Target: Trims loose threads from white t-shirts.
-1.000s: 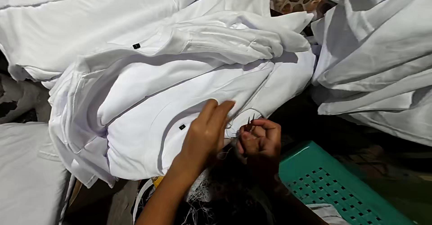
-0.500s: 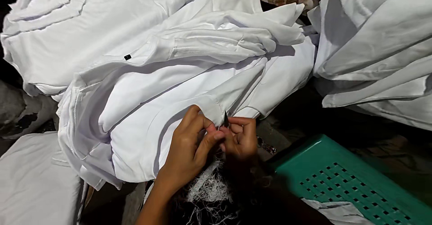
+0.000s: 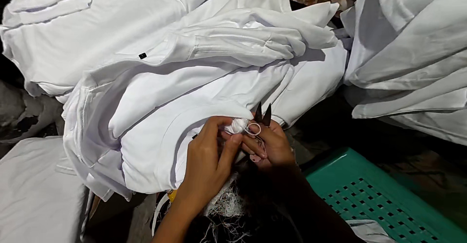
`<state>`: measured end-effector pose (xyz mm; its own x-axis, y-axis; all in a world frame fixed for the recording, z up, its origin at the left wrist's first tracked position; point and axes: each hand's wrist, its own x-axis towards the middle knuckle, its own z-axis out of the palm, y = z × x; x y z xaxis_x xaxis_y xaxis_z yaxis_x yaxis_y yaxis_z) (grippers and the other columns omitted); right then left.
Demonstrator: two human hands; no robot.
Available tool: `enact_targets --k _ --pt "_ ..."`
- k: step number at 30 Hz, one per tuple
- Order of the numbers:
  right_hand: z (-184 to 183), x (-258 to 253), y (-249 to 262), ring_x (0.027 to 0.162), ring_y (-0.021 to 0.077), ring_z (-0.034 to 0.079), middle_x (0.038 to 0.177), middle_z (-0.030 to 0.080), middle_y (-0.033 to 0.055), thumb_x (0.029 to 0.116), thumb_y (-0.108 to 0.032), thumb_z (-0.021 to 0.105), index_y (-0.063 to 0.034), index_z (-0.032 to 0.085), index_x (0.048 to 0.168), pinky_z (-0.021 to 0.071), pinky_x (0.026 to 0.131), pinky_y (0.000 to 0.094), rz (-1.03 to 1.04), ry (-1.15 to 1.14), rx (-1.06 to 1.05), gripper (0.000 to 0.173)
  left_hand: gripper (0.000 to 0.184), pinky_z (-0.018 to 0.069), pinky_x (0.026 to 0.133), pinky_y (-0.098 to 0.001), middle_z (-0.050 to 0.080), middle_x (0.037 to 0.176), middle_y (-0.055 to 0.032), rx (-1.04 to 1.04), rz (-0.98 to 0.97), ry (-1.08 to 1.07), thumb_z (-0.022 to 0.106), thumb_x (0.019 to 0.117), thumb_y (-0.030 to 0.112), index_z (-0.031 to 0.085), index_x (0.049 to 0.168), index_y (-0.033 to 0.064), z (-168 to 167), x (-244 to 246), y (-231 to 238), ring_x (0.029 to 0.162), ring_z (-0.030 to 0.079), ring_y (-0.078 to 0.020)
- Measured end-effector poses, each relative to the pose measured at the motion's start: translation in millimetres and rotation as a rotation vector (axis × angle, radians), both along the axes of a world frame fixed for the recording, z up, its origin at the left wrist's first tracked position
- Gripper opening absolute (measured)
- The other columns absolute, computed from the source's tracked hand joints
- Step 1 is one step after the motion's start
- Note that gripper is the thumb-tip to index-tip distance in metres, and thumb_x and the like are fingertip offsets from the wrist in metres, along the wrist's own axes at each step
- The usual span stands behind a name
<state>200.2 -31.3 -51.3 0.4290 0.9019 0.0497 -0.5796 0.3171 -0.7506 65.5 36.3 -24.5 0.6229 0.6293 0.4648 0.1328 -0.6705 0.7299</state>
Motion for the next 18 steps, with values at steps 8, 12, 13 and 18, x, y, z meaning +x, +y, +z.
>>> enact_targets --k 8,12,13,18 --pt "-2 0 -5 0.040 -0.0076 0.041 0.050 0.049 -0.0137 0.0983 0.000 0.045 -0.0147 0.064 0.087 0.0346 0.041 0.0091 -0.066 -0.192 -0.041 0.026 0.015 0.0530 0.067 -0.0145 0.067 0.079 -0.0099 0.149 0.073 -0.262 0.067 0.0923 0.007 0.068 0.084 -0.0061 -22 26 6 0.069 0.063 -0.0043" --pt "-8 1 -3 0.044 -0.0099 0.039 0.057 0.050 -0.0183 0.0965 0.000 0.048 -0.0172 0.060 0.092 0.0338 0.043 0.0084 -0.246 -0.410 -0.127 0.022 0.028 0.0582 0.078 -0.0184 0.074 0.103 -0.0068 -0.007 -0.080 -0.371 0.056 0.1051 0.021 0.064 0.088 0.0011 -18 7 0 0.087 0.070 -0.0026" --pt "-12 1 -4 0.051 -0.0106 0.043 0.068 0.055 -0.0173 0.0950 0.000 0.051 -0.0138 0.060 0.098 0.0371 0.048 0.0079 -0.284 -0.505 -0.138 0.017 0.029 0.0565 0.081 -0.0167 0.070 0.107 -0.0051 -0.028 -0.131 -0.340 0.054 0.1059 0.026 0.064 0.089 0.0036 -14 -1 -4 0.091 0.067 -0.0009" --pt "-25 -2 -24 0.067 -0.0062 0.052 0.077 0.062 0.0018 0.0941 -0.021 0.064 0.0053 0.061 0.100 0.0429 0.062 0.0089 -0.564 -1.195 -0.211 0.028 0.029 0.0584 0.078 -0.0166 0.065 0.108 -0.0038 -0.232 -0.393 -0.359 0.048 0.1089 0.028 0.056 0.092 0.0054 -6 -28 -18 0.091 0.068 -0.0017"
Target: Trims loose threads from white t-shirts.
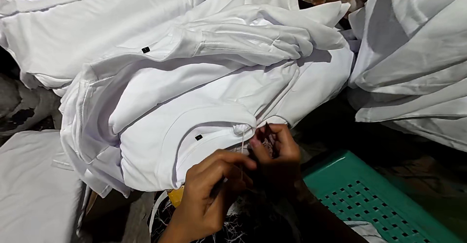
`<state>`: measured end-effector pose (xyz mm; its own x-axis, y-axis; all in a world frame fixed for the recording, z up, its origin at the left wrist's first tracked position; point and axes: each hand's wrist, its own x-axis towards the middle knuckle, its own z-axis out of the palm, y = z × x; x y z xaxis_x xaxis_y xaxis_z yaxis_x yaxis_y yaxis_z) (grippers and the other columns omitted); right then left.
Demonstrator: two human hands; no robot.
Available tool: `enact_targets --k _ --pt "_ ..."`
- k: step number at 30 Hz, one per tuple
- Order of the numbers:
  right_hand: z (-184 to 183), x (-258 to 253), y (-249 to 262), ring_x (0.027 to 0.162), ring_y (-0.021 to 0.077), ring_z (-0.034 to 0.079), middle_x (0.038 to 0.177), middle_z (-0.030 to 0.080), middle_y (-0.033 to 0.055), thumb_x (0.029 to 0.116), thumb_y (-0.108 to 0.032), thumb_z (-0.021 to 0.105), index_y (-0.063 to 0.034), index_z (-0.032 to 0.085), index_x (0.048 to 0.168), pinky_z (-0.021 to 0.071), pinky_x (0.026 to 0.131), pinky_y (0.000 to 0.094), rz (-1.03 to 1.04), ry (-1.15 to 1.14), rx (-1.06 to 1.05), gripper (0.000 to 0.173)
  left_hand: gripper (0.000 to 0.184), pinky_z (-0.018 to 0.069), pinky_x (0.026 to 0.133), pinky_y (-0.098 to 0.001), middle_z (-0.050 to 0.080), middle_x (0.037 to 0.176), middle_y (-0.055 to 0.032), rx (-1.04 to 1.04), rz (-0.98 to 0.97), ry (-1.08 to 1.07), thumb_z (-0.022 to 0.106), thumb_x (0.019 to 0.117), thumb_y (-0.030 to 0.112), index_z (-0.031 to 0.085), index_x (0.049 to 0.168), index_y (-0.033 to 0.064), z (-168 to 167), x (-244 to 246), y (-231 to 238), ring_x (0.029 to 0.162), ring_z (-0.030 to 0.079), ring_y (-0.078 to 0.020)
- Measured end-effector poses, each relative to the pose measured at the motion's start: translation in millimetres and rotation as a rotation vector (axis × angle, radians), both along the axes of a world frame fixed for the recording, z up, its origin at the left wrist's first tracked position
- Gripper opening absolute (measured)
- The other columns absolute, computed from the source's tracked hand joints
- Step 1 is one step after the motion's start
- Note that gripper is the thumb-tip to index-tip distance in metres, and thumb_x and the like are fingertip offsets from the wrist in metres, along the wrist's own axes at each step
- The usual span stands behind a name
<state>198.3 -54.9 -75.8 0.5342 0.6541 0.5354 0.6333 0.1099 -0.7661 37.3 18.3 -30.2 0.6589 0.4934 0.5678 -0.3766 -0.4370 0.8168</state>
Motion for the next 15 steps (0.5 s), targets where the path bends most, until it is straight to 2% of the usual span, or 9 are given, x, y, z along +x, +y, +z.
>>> enact_targets --k 3,6,8,10,12,13,14,15 --pt "1 -3 -11 0.060 0.0106 0.055 0.067 0.060 0.0076 0.1013 -0.033 0.055 -0.0027 0.061 0.089 0.0426 0.059 0.0220 -0.047 -0.333 -0.029 0.033 0.029 0.0522 0.077 -0.0123 0.060 0.093 -0.0045 0.108 0.069 0.022 0.046 0.1092 0.025 0.054 0.090 0.0044 -1 -2 -6 0.086 0.062 -0.0009" --pt "11 -8 -5 0.052 0.0145 0.054 0.061 0.058 0.0076 0.1024 -0.029 0.052 -0.0009 0.064 0.085 0.0419 0.051 0.0253 -0.100 -0.442 -0.068 0.035 0.025 0.0511 0.080 -0.0121 0.060 0.090 -0.0072 0.180 0.107 0.026 0.051 0.1072 0.020 0.055 0.090 0.0019 -4 2 -10 0.086 0.062 -0.0028" --pt "15 -9 3 0.046 0.0156 0.052 0.056 0.057 0.0083 0.1028 -0.026 0.051 0.0008 0.065 0.082 0.0388 0.046 0.0272 -0.147 -0.430 -0.088 0.036 0.025 0.0503 0.076 -0.0125 0.059 0.084 -0.0062 0.211 0.155 0.019 0.052 0.1067 0.020 0.056 0.090 0.0026 -6 0 -12 0.080 0.060 -0.0039" --pt "15 -6 8 0.047 0.0121 0.049 0.056 0.054 0.0067 0.1034 -0.028 0.052 0.0018 0.065 0.086 0.0379 0.047 0.0248 -0.147 -0.336 -0.074 0.036 0.030 0.0475 0.069 -0.0123 0.054 0.077 -0.0035 0.204 0.199 0.009 0.048 0.1087 0.024 0.056 0.088 0.0046 -5 -7 -14 0.072 0.056 -0.0037" --pt "9 -1 13 0.053 0.0027 0.044 0.061 0.051 0.0006 0.1005 -0.039 0.060 0.0010 0.063 0.092 0.0365 0.052 0.0180 -0.089 -0.164 -0.064 0.041 0.046 0.0516 0.072 -0.0167 0.060 0.079 -0.0039 0.181 0.158 0.105 0.036 0.1109 0.037 0.057 0.084 0.0068 -5 -20 -17 0.077 0.062 -0.0066" --pt "7 1 17 0.055 -0.0026 0.043 0.063 0.052 -0.0032 0.0959 -0.044 0.066 -0.0003 0.063 0.093 0.0374 0.053 0.0150 -0.030 -0.062 -0.079 0.044 0.055 0.0539 0.077 -0.0210 0.067 0.084 -0.0059 0.168 0.106 0.203 0.032 0.1096 0.045 0.063 0.085 0.0065 -6 -24 -20 0.084 0.066 -0.0098" --pt "7 1 24 0.055 -0.0062 0.043 0.063 0.053 -0.0058 0.0921 -0.039 0.070 -0.0003 0.065 0.090 0.0374 0.053 0.0138 0.034 0.024 -0.089 0.039 0.059 0.0546 0.081 -0.0265 0.072 0.094 -0.0108 0.145 0.037 0.302 0.036 0.1076 0.049 0.070 0.091 0.0030 -7 -25 -26 0.091 0.069 -0.0146" --pt "11 -2 32 0.055 -0.0099 0.044 0.062 0.055 -0.0071 0.0909 -0.028 0.070 0.0009 0.068 0.085 0.0379 0.053 0.0106 0.099 0.078 -0.070 0.030 0.055 0.0560 0.087 -0.0302 0.073 0.110 -0.0176 0.109 -0.042 0.381 0.045 0.1057 0.046 0.072 0.104 -0.0027 -8 -23 -33 0.100 0.071 -0.0184"
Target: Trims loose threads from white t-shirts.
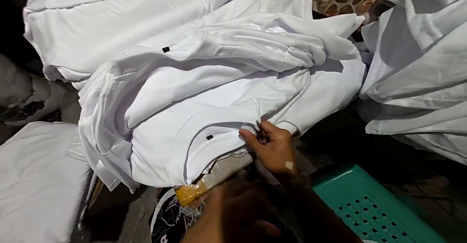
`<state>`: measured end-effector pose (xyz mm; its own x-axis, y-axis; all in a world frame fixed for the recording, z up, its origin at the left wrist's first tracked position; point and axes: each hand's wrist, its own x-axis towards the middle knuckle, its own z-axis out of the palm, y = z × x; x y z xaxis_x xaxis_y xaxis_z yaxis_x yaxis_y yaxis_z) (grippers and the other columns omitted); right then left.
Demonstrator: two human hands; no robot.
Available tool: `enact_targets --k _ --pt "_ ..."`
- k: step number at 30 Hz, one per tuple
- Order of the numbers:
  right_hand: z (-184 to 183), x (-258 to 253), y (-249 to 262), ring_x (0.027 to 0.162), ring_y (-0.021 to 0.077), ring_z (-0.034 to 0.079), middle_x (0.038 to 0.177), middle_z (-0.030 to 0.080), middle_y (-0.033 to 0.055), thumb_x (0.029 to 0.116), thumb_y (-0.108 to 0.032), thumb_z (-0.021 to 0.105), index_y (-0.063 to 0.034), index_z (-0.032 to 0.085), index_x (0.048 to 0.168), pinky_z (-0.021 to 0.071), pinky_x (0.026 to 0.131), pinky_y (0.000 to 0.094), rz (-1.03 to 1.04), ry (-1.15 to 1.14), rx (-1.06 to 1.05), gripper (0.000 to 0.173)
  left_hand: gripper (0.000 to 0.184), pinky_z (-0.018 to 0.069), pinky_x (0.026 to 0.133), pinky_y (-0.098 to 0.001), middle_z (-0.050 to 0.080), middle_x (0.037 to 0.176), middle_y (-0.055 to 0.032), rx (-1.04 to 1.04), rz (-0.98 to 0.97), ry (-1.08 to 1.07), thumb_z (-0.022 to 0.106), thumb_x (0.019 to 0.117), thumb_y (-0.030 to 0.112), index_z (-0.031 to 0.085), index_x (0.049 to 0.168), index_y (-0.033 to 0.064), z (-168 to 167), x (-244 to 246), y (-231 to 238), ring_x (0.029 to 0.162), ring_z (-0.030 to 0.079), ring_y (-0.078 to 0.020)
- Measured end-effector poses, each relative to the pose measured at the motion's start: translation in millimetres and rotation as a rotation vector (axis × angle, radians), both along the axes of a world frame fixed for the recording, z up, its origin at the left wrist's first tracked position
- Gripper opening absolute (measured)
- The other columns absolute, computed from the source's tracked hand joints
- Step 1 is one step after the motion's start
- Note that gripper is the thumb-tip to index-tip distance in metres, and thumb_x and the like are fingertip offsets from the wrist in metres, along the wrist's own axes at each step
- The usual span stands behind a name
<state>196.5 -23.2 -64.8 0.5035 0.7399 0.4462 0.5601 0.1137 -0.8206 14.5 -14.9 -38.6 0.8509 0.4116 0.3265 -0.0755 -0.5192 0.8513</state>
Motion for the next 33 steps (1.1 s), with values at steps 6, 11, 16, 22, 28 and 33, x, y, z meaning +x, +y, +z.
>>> enact_targets --k 6,11,16,22,28,33 --pt "90 26 37 0.058 -0.0149 0.046 0.068 0.050 -0.0181 0.0936 -0.007 0.061 -0.0130 0.056 0.081 0.0405 0.053 0.0055 0.060 -0.109 0.403 0.015 0.019 0.0591 0.088 -0.0262 0.072 0.099 0.0055 -0.446 0.854 -0.394 0.053 0.0990 0.003 0.056 0.117 -0.0011 -3 -20 51 0.094 0.070 -0.0019" --pt "102 54 121 0.073 0.0138 0.058 0.085 0.064 0.0130 0.1068 -0.016 0.047 0.0077 0.064 0.106 0.0470 0.070 0.0324 -0.043 -0.401 0.209 0.029 0.053 0.0341 0.118 -0.0318 0.042 0.154 -0.0120 -0.076 1.219 -0.314 0.043 0.1092 0.028 0.035 0.151 -0.0044 29 -50 159 0.141 0.041 -0.0119" --pt "62 73 161 0.109 0.0510 0.066 0.129 0.067 0.0251 0.1064 -0.025 0.051 -0.0053 0.061 0.141 0.0450 0.085 0.0730 0.002 -0.539 -0.257 0.041 0.074 0.0101 0.109 -0.0812 0.022 0.166 -0.0269 0.551 1.246 0.152 0.037 0.1042 0.052 0.035 0.158 0.0014 2 -71 267 0.151 0.010 -0.0572" --pt "64 69 157 0.113 0.0542 0.062 0.124 0.067 0.0293 0.1064 -0.027 0.048 -0.0048 0.061 0.139 0.0404 0.087 0.0749 0.010 -0.539 -0.354 0.042 0.071 -0.0009 0.114 -0.0772 0.011 0.171 -0.0151 0.314 0.972 0.239 0.036 0.1058 0.049 0.025 0.163 0.0086 -7 -93 292 0.157 -0.003 -0.0420" --pt "50 76 147 0.123 0.0426 0.062 0.139 0.062 0.0237 0.1054 -0.023 0.047 -0.0011 0.059 0.141 0.0427 0.099 0.0642 0.084 -0.551 -0.159 0.043 0.036 0.0535 0.089 -0.0473 0.064 0.115 -0.0263 0.478 0.897 0.224 0.059 0.1009 0.022 0.061 0.120 -0.0089 -1 -62 128 0.105 0.064 -0.0351" --pt "32 23 72 0.077 0.0178 0.060 0.099 0.064 0.0201 0.1023 -0.008 0.049 0.0086 0.063 0.114 0.0509 0.068 0.0277 0.274 -0.557 0.160 0.024 0.041 0.0428 0.041 -0.0397 0.059 0.060 -0.0092 0.611 0.995 0.569 0.058 0.0941 0.041 0.067 0.082 0.0027 -16 -12 22 0.048 0.062 -0.0258"
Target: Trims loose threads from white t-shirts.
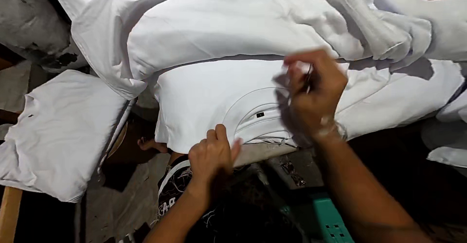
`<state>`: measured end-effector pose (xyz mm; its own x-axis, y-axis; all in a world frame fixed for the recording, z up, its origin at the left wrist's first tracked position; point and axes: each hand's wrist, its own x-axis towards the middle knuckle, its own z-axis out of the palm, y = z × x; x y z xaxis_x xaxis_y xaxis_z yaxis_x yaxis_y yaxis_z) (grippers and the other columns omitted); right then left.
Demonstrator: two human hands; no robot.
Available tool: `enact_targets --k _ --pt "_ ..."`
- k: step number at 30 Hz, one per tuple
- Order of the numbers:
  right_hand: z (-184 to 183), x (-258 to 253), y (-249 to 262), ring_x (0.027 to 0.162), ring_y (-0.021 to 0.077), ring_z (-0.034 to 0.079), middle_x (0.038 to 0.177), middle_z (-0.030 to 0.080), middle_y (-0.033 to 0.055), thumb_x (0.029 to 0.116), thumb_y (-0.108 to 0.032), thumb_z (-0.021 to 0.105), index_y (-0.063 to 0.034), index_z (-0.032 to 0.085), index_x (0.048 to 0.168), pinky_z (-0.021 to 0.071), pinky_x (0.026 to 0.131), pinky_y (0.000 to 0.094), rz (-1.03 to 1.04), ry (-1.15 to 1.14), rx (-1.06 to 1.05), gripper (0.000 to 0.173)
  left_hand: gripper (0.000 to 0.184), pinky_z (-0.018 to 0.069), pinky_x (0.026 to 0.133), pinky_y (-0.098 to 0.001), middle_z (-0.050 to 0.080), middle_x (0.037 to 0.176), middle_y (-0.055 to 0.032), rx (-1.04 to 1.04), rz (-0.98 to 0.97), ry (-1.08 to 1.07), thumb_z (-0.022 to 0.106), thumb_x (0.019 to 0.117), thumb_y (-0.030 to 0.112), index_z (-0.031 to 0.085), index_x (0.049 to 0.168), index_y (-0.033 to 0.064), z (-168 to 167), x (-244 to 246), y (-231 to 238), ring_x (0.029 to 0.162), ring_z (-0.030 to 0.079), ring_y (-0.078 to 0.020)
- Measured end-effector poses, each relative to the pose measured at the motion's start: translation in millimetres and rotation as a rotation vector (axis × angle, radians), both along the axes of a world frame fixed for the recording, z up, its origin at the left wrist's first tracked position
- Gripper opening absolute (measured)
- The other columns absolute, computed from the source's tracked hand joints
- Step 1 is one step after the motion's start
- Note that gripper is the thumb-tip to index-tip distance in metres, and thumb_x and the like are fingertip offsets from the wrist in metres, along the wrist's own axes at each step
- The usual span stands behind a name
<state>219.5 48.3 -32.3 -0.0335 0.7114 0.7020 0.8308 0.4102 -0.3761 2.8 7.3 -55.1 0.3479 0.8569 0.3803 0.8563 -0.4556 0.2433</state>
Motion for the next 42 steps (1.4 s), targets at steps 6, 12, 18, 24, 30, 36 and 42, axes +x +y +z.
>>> enact_targets --k 6,12,18,24,30,36,42 --pt "-52 -49 -40 0.063 0.0056 0.053 0.075 0.062 0.0071 0.0939 -0.015 0.059 0.0025 0.075 0.100 0.0424 0.058 0.0172 0.159 0.249 -0.191 0.025 0.014 0.0545 0.068 -0.0133 0.064 0.074 0.0102 0.027 -0.157 -1.052 0.055 0.1025 0.013 0.060 0.090 0.0110 -6 -20 17 0.069 0.063 0.0056" --pt "-40 -68 -49 0.062 -0.0030 0.047 0.068 0.054 0.0048 0.0993 -0.026 0.061 0.0047 0.072 0.096 0.0378 0.059 0.0070 0.230 0.378 -0.040 0.033 0.014 0.0598 0.088 -0.0291 0.075 0.097 0.0010 -0.646 -0.408 -1.937 0.053 0.1048 0.020 0.067 0.107 0.0187 3 -9 12 0.093 0.073 -0.0090" --pt "-28 -73 -65 0.073 -0.0091 0.049 0.087 0.057 -0.0014 0.1003 -0.045 0.059 -0.0041 0.049 0.126 0.0412 0.066 0.0066 0.247 0.465 -0.125 0.049 0.036 0.0540 0.094 -0.0162 0.057 0.115 0.0174 -0.122 -0.478 -1.342 0.078 0.0857 0.011 0.062 0.115 0.0268 -2 1 11 0.110 0.057 0.0065" --pt "-29 -68 -71 0.078 -0.0008 0.056 0.089 0.060 0.0070 0.1054 -0.030 0.055 -0.0016 0.050 0.113 0.0450 0.072 0.0086 0.128 0.257 -0.050 0.030 0.004 0.0558 0.078 -0.0120 0.067 0.103 0.0145 -0.129 -0.466 -1.415 0.072 0.0938 0.022 0.074 0.091 0.0196 -4 6 24 0.096 0.064 0.0062" --pt "-33 -75 -68 0.064 0.0123 0.055 0.077 0.060 0.0085 0.1101 -0.034 0.044 -0.0040 0.055 0.106 0.0426 0.059 0.0204 0.057 0.058 0.089 0.032 0.012 0.0510 0.088 -0.0111 0.063 0.119 0.0164 -0.325 -0.528 -1.380 0.067 0.0972 0.033 0.072 0.092 0.0231 1 -9 4 0.109 0.059 0.0072" --pt "-27 -75 -58 0.060 0.0060 0.054 0.070 0.062 0.0087 0.1049 -0.027 0.056 0.0014 0.061 0.098 0.0426 0.059 0.0150 -0.057 0.165 0.097 0.030 0.023 0.0474 0.084 -0.0083 0.060 0.112 0.0164 -0.300 -0.537 -1.330 0.058 0.1025 0.037 0.067 0.088 0.0225 -2 -13 2 0.104 0.056 0.0095" --pt "-6 -81 -52 0.066 -0.0142 0.044 0.074 0.054 -0.0109 0.0871 -0.016 0.074 0.0003 0.064 0.114 0.0377 0.060 0.0026 0.326 0.708 -0.157 0.033 0.014 0.0492 0.089 -0.0111 0.060 0.111 0.0176 -0.344 -0.602 -1.410 0.056 0.1041 0.032 0.067 0.110 0.0256 -2 -11 0 0.107 0.057 0.0075"
